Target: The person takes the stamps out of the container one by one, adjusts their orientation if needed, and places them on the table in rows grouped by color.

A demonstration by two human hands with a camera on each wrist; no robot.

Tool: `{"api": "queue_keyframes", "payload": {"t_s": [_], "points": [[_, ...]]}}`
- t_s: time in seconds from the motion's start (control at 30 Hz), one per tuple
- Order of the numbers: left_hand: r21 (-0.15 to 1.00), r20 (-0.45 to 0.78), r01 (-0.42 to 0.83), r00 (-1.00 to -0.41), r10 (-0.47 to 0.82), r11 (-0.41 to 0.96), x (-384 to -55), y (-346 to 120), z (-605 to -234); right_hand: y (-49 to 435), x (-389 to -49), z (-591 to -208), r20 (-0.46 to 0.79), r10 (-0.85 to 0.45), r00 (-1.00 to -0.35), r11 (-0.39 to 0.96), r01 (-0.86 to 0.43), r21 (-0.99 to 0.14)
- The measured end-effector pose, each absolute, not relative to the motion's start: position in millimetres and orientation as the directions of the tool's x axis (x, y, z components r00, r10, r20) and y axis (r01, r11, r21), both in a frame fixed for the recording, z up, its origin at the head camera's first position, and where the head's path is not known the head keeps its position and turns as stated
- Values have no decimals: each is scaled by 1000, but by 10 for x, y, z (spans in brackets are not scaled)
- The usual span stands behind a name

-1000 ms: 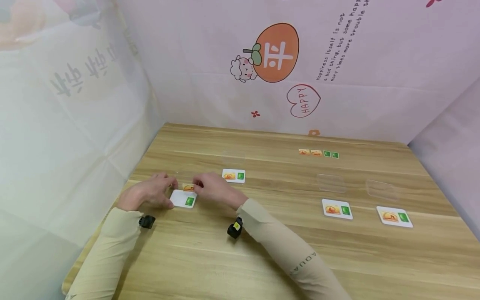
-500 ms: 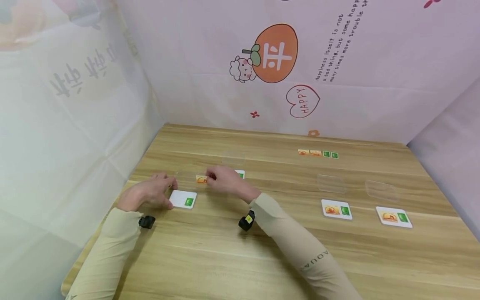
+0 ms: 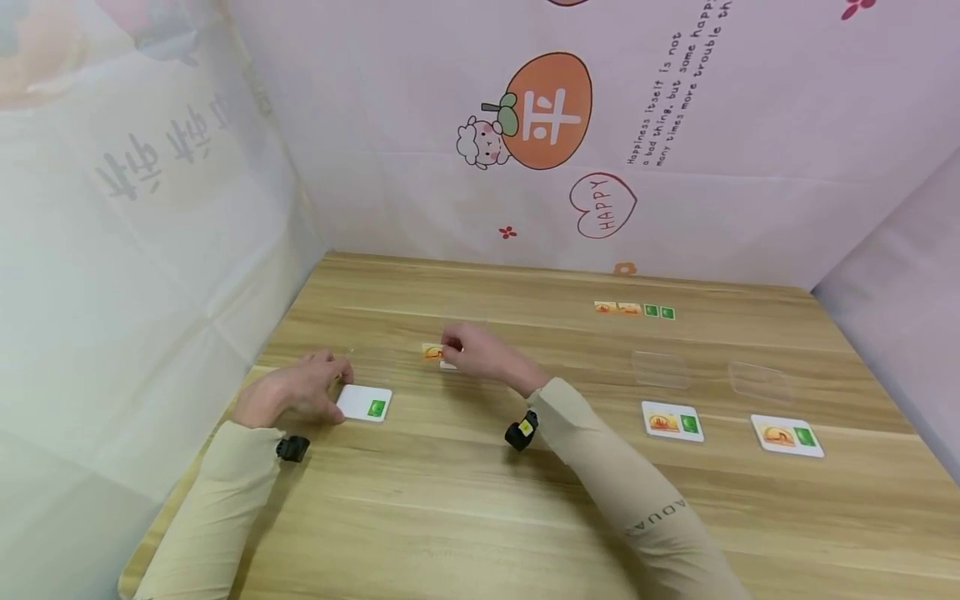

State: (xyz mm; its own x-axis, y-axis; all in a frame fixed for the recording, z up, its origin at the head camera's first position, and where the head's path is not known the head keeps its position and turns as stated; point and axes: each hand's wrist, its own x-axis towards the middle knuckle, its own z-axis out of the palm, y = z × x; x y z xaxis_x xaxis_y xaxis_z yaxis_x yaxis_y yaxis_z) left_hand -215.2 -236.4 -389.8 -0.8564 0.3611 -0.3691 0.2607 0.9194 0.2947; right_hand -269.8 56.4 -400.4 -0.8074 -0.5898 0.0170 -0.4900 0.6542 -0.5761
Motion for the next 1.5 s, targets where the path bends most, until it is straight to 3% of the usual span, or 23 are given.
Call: {"api": "queue_keyframes", "payload": {"t_s": [1.13, 1.5], "points": [[292, -377, 253, -856, 354, 922, -2126, -2386, -3933, 1154, -2875, -3894, -66, -524, -849, 780, -448, -436], [297, -379, 253, -854, 357, 921, -2148, -2368, -3915, 1456, -3019, -3867, -36, -500, -866, 780, -431, -454]]}}
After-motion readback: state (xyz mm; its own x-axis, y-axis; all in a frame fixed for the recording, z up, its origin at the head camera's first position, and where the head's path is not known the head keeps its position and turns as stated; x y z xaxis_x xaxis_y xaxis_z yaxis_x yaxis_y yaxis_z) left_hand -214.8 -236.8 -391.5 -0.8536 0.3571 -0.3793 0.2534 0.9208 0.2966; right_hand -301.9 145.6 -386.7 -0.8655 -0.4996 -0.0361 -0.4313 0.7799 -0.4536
